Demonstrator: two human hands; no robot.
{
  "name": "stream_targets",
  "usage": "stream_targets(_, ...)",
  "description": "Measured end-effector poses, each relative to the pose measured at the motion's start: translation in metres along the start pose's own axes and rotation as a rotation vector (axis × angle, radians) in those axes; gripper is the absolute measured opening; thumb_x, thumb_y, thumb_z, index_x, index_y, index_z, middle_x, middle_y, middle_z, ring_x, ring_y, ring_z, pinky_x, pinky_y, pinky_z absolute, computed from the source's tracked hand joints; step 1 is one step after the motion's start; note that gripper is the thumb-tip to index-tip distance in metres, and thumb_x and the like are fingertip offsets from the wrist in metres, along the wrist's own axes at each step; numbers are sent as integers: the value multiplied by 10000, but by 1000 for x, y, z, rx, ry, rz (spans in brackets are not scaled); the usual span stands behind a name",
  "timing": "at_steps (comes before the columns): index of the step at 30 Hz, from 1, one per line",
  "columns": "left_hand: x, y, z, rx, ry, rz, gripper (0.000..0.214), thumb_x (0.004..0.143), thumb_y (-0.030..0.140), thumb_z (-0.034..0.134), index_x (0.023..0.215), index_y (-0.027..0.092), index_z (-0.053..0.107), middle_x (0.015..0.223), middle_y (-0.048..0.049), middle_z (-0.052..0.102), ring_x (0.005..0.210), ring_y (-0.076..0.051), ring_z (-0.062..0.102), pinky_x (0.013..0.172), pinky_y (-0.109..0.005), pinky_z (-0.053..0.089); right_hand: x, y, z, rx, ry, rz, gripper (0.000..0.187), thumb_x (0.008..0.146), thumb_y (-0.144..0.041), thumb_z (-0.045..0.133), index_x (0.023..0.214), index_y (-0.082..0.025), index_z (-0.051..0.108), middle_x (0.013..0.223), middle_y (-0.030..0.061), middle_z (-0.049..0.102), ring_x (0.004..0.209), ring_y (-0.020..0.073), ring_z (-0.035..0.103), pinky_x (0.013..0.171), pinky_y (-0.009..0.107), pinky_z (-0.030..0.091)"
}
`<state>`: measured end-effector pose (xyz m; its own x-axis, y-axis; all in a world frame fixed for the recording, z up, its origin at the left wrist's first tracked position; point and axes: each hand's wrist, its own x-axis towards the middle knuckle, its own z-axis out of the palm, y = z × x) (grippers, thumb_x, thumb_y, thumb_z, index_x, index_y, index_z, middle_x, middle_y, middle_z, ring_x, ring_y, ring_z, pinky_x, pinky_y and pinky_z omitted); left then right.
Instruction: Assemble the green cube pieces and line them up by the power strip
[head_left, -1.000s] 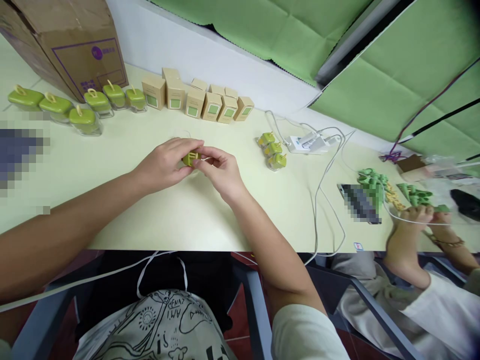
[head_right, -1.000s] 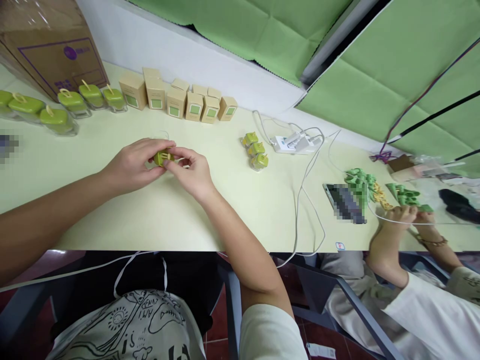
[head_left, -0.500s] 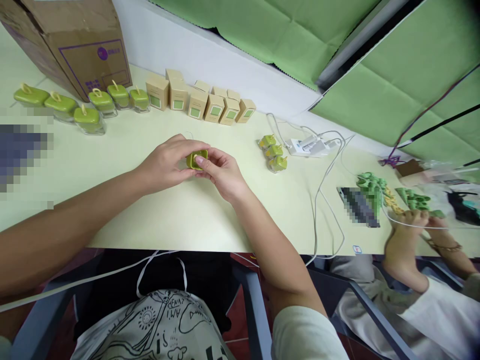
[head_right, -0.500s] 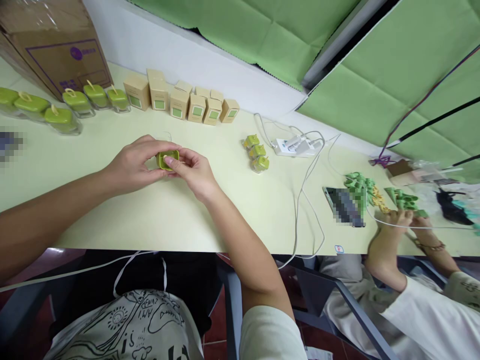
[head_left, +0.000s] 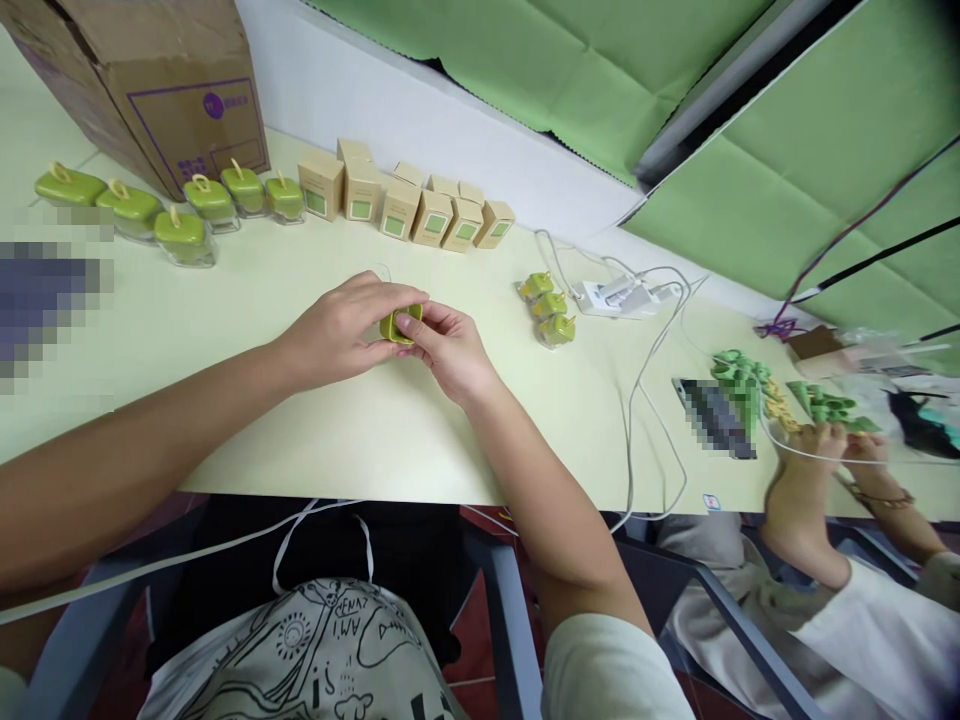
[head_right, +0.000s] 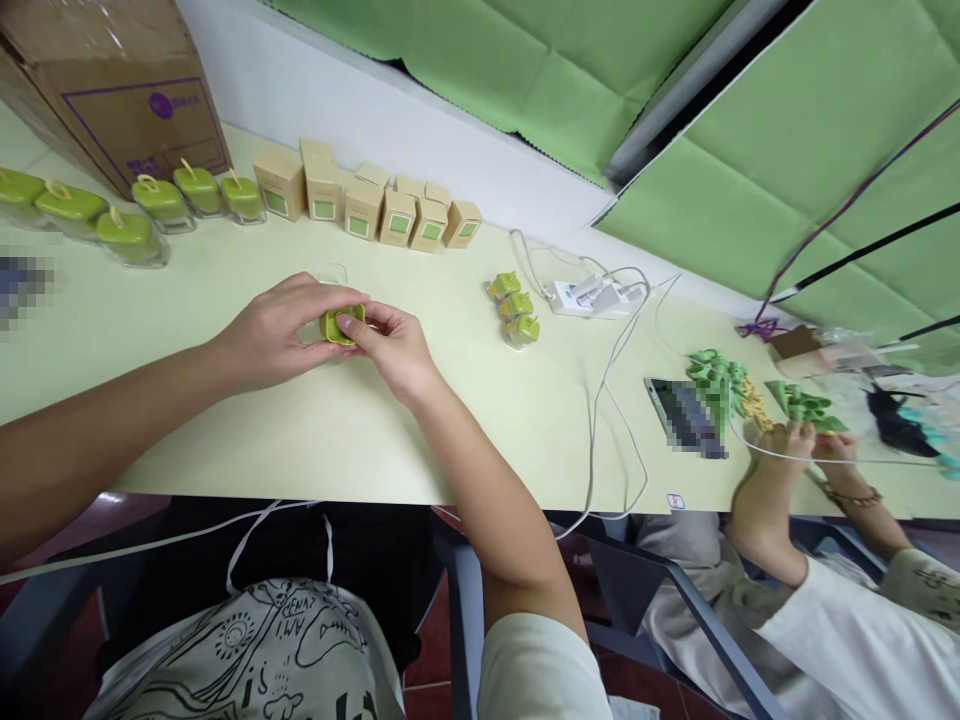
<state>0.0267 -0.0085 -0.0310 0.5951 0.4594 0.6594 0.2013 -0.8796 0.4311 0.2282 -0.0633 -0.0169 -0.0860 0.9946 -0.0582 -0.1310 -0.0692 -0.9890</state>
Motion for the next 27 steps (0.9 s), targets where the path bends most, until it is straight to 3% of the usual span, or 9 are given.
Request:
stream_targets(9,1,7,1,-27,-7,19,420,1057,244,706,1474,253,751,1315,-101,866,1197,-311,807,1118,-542,625,3,3,-2,-7,-56,-31,680,615,-757,1103,927,-263,757,814,-28,713,749,152,619,732,333,591)
stream_targets(16,3,11,-2,-47,-30,26,465,1050,240,733,1514,250,742,1316,-92,867,1214,-302,803,1115,-504,636,1,-5,-12,-38,-144,2,622,677,-658,1113,1008,-246,784,904,-2,759,839,180,687,794,359,633)
stream_targets(27,0,7,1,-38,-26,-12,449,1050,276,742,1499,263,753,1282,-94,865,1183,-299,798,1084,-506,650,2,-3,-8,10,-104,16,584,634,-580,1141,958,-251,784,850,-24,748,773,154,654,764,338,607)
